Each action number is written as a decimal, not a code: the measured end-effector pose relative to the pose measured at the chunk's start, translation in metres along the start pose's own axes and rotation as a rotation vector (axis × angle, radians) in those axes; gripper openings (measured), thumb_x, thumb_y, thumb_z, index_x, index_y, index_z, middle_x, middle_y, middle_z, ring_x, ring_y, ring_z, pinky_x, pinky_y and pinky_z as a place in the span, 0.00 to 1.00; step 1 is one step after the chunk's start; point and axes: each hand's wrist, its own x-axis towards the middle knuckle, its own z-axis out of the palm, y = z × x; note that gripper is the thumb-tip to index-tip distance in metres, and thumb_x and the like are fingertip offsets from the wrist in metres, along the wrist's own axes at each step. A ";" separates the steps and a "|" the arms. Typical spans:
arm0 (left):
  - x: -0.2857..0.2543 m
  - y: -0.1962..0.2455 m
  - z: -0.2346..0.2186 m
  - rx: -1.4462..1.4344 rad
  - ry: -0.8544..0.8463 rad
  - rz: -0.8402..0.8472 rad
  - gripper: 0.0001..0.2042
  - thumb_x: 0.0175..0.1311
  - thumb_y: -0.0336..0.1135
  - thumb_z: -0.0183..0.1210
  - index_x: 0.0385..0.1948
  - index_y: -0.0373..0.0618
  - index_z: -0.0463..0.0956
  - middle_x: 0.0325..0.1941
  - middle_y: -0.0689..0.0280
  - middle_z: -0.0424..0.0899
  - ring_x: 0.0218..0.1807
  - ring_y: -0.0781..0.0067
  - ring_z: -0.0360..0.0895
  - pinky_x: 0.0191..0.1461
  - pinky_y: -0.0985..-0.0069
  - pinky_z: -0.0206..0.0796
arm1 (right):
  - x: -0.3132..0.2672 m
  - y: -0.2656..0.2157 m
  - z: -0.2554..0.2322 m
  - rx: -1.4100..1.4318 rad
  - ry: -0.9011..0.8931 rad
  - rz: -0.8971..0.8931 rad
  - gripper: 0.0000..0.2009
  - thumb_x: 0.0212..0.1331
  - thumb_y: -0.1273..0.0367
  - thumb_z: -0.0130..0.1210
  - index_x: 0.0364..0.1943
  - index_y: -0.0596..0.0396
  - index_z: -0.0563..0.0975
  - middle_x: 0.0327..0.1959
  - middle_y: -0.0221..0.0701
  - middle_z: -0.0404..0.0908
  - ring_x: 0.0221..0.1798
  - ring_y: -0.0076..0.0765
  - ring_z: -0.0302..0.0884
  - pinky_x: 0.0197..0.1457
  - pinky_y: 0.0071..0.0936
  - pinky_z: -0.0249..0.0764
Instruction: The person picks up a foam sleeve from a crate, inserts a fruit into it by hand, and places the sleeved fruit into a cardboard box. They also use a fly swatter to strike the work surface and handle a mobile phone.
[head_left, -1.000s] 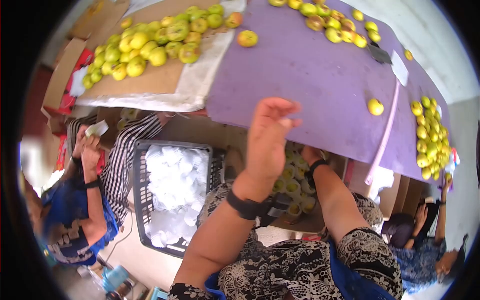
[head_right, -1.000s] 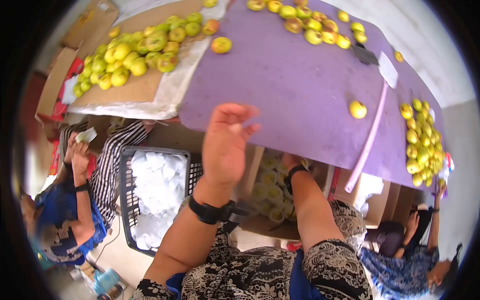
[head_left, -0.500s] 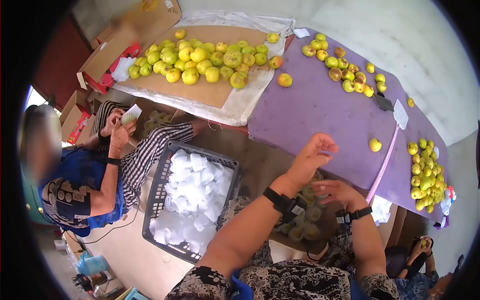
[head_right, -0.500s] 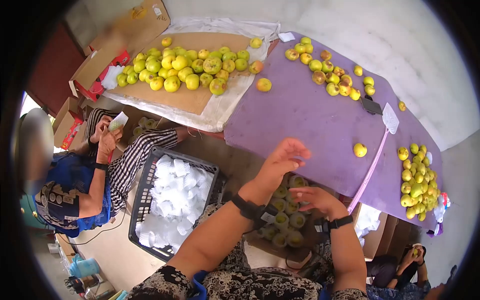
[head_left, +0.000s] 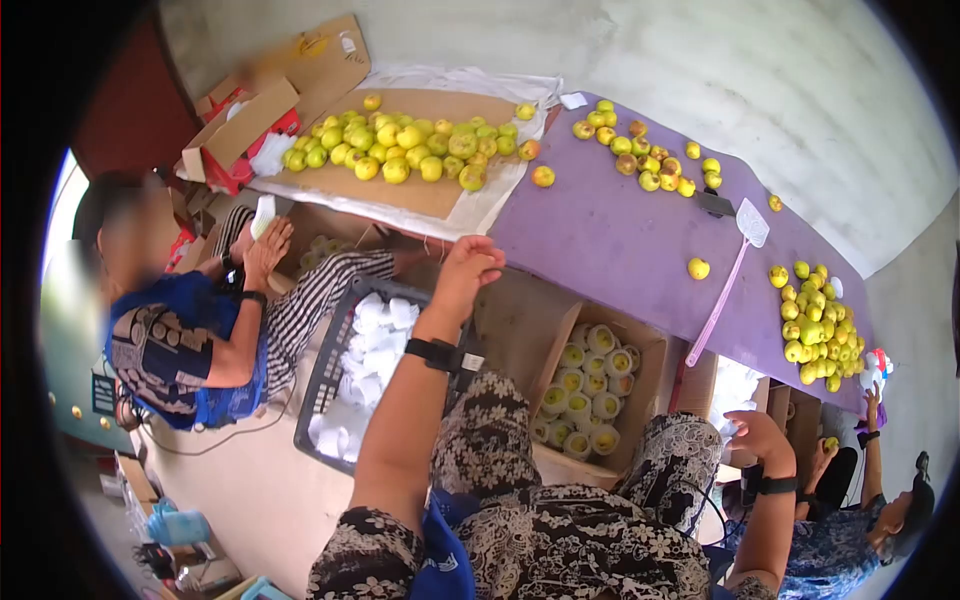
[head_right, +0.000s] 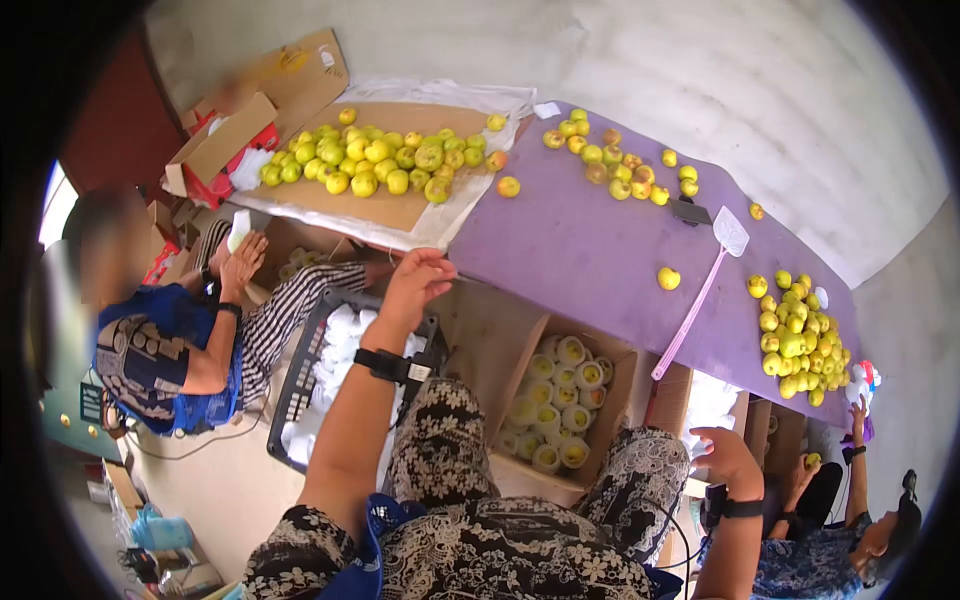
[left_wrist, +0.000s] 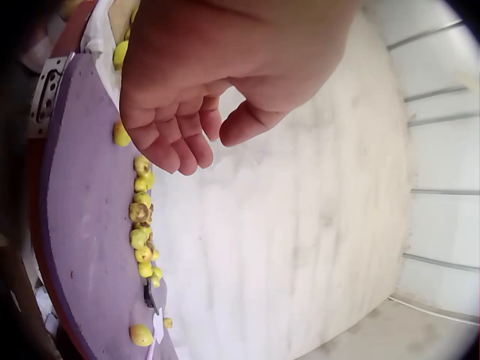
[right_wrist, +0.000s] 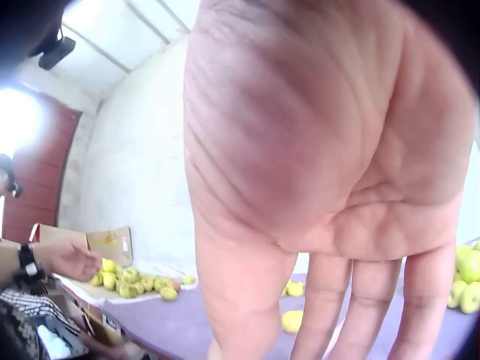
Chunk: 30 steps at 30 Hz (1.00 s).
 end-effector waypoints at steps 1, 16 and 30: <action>-0.012 0.002 -0.026 0.062 0.076 -0.026 0.14 0.62 0.30 0.55 0.49 0.45 0.69 0.44 0.64 0.80 0.45 0.73 0.78 0.49 0.73 0.72 | -0.002 0.008 0.016 -0.092 0.027 -0.045 0.32 0.36 0.78 0.69 0.55 0.57 0.78 0.43 0.39 0.83 0.41 0.33 0.79 0.46 0.31 0.76; -0.271 -0.184 -0.296 1.059 0.193 -0.520 0.13 0.57 0.41 0.57 0.42 0.53 0.85 0.44 0.59 0.86 0.52 0.56 0.80 0.59 0.67 0.71 | 0.037 0.060 0.038 0.126 -0.062 0.024 0.55 0.23 0.81 0.70 0.70 0.44 0.64 0.55 0.39 0.71 0.52 0.41 0.70 0.49 0.38 0.76; -0.218 -0.157 -0.272 1.291 0.348 -0.107 0.13 0.57 0.39 0.63 0.39 0.43 0.76 0.42 0.60 0.82 0.46 0.61 0.79 0.46 0.65 0.70 | -0.008 -0.008 0.062 -0.162 0.274 -0.271 0.35 0.50 0.78 0.61 0.67 0.52 0.65 0.54 0.41 0.72 0.52 0.45 0.72 0.56 0.35 0.71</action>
